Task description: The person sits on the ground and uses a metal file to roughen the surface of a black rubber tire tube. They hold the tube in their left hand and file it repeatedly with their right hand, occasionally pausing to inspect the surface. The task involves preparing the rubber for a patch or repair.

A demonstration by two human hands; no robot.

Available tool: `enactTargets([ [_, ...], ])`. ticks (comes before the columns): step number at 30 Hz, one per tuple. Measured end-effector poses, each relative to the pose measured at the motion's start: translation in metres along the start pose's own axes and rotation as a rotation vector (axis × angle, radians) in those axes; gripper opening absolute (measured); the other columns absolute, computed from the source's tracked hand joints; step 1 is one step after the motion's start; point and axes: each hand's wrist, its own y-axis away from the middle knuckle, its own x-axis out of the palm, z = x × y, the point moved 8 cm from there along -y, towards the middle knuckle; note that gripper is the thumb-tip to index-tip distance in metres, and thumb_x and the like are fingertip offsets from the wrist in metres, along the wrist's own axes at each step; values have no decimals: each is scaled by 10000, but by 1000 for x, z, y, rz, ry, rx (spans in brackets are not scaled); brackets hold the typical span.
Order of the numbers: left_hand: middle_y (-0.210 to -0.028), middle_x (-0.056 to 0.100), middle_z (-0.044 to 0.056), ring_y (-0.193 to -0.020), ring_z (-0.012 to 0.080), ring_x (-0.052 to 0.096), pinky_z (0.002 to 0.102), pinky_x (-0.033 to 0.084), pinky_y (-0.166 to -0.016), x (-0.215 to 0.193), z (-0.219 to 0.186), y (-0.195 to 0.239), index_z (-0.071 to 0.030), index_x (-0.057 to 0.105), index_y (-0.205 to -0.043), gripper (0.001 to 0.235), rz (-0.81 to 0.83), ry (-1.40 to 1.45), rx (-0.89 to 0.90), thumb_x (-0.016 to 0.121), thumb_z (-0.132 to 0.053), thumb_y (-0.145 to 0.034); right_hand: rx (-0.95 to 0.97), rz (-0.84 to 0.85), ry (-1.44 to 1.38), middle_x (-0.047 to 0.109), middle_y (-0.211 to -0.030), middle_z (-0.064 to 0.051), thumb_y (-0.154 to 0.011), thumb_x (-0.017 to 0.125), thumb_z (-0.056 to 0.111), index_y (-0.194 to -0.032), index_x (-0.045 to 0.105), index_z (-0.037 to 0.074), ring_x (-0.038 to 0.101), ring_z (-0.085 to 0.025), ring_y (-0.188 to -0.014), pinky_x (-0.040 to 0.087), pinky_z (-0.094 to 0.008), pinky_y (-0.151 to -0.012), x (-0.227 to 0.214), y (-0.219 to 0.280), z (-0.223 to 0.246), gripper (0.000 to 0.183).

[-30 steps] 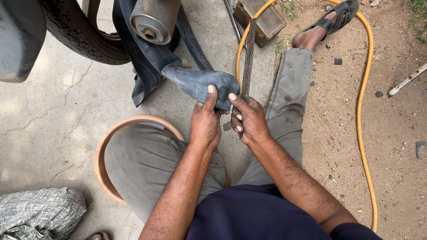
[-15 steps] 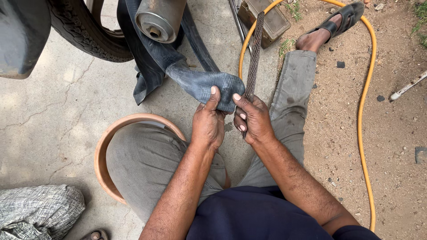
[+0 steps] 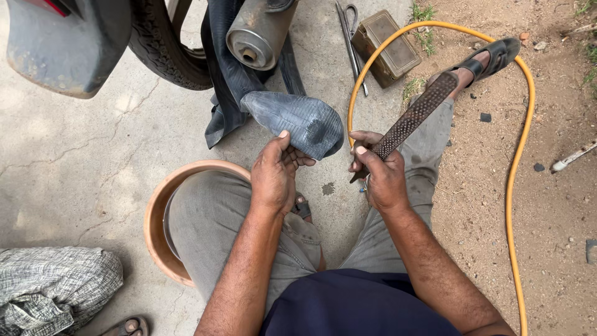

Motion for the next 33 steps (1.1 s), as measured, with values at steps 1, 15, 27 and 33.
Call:
enactTargets([
  [1, -953, 689, 135, -872, 198, 669, 373, 561, -819, -2, 0, -2, 19, 646, -1057, 362, 3, -28, 10, 536, -325, -1033, 15, -56, 47, 652, -921, -22, -993, 704, 288, -1315, 653, -25, 560, -59, -695, 542, -241, -648, 0, -3, 1, 452],
  [15, -735, 653, 23, -658, 98, 581, 259, 494, -619, -19, -15, -5, -47, 709, -890, 332, -108, -265, 138, 644, -353, -1000, 76, -108, 163, 679, -760, -24, -870, 827, 169, -1228, 677, -69, 550, -35, -534, 437, -199, -448, 55, -19, 4, 455],
  [27, -834, 751, 43, -756, 144, 699, 306, 588, -750, -23, -19, -2, -12, 727, -969, 283, -132, -30, 82, 708, -286, -903, 234, -30, -162, 620, -704, -40, -867, 808, 56, -1016, 647, 12, 539, -87, -470, 473, -256, -428, 39, -15, -8, 223],
  [33, -1106, 723, 179, -1063, 226, 717, 416, 558, -952, -20, 12, -4, 47, 558, -1285, 650, -146, -9, -215, 549, -526, -979, 277, 76, -68, 625, -729, -51, -904, 784, 83, -1037, 664, -16, 537, -72, -502, 477, -250, -451, 28, -7, -5, 205],
])
